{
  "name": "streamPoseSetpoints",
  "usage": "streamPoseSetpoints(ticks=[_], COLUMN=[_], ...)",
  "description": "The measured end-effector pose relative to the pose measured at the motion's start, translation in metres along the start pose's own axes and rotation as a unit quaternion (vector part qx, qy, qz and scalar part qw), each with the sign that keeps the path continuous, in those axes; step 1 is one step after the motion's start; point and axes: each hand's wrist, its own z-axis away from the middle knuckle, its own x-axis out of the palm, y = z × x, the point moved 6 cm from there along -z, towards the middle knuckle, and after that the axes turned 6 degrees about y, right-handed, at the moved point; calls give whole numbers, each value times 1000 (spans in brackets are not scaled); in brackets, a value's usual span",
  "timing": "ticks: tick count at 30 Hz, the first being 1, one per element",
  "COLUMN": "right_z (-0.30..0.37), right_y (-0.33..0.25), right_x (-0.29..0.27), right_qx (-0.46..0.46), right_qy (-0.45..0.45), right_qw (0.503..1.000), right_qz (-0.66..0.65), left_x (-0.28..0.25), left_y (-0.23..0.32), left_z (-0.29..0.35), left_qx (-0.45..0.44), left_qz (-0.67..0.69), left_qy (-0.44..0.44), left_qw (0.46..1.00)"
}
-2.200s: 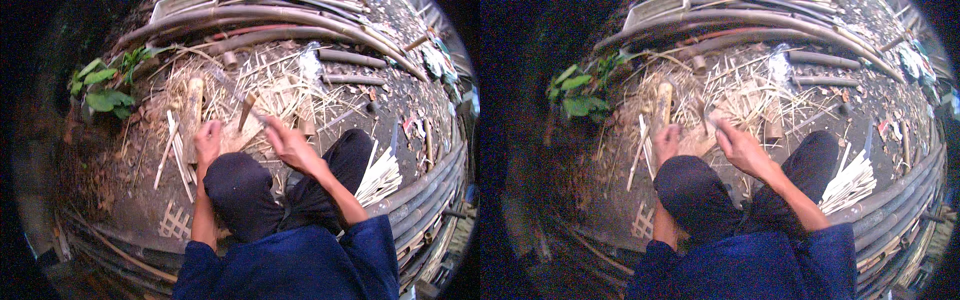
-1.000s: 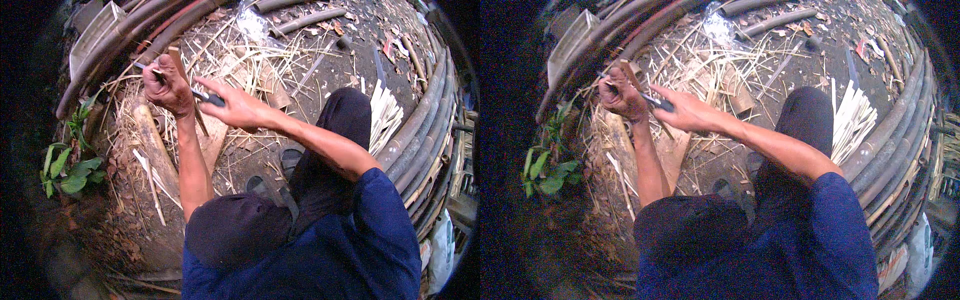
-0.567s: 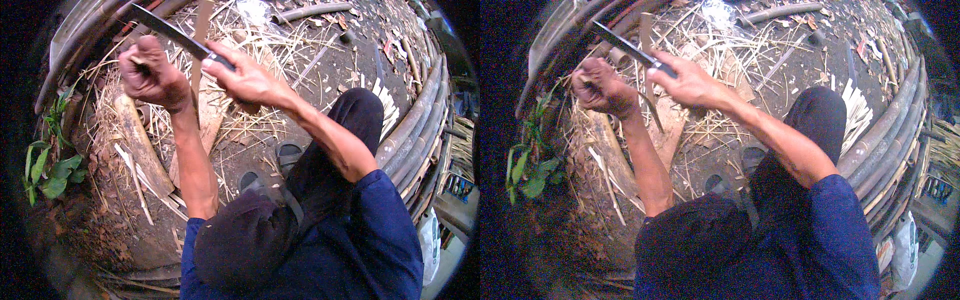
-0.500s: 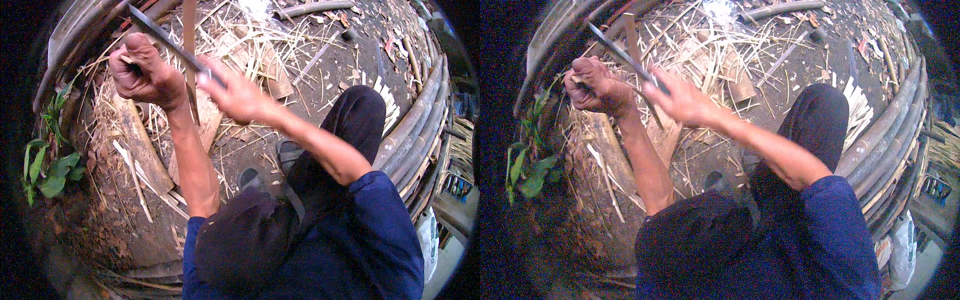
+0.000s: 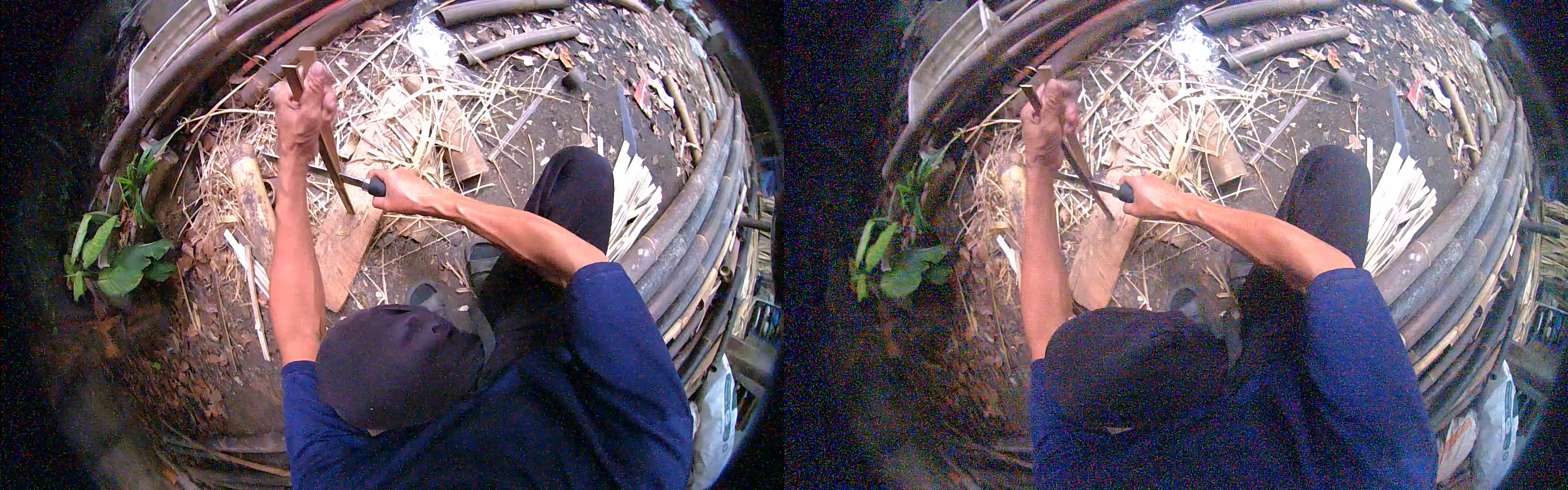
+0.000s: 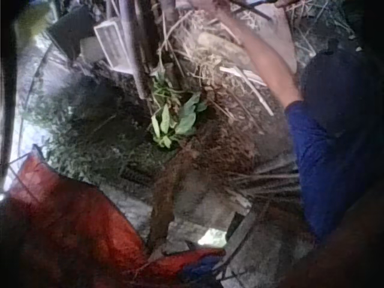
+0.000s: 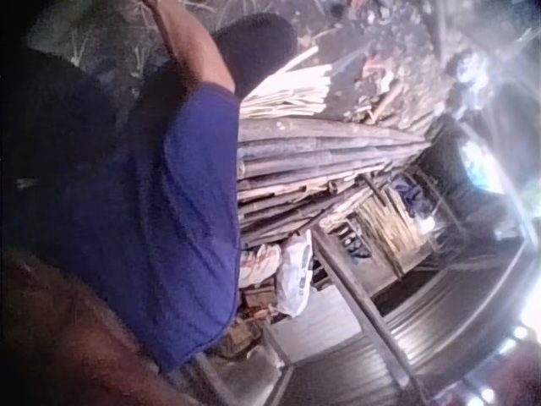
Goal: The person sits on the ground and uses a knife to split bamboo strips into thinner pieces. They repeatedly hold the bamboo, split it with the knife, and place the resulting strips aside.
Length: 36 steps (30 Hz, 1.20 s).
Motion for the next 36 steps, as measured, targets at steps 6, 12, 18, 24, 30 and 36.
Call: streamPoseSetpoints(ticks=[6,12,18,24,30,36], right_z=[-4,21,23,32,40,60], right_y=[3,42,25,51,25,-134], right_x=[-22,29,24,29,-13,-124], right_qx=[-64,15,-38,-70,-41,-164], right_qy=[54,-60,-43,-67,55,151], right_qw=[989,998,973,995,986,973], right_qz=[125,-16,223,-3,152,56], left_x=[5,12,-18,-51,-111,-99], left_y=[-5,16,10,63,155,188], left_z=[0,6,28,41,66,80], left_qx=[189,153,142,190,212,214], left_qz=[-84,-116,-74,12,137,345], left_qy=[140,132,169,238,312,231], left_qw=[968,972,973,952,916,884])
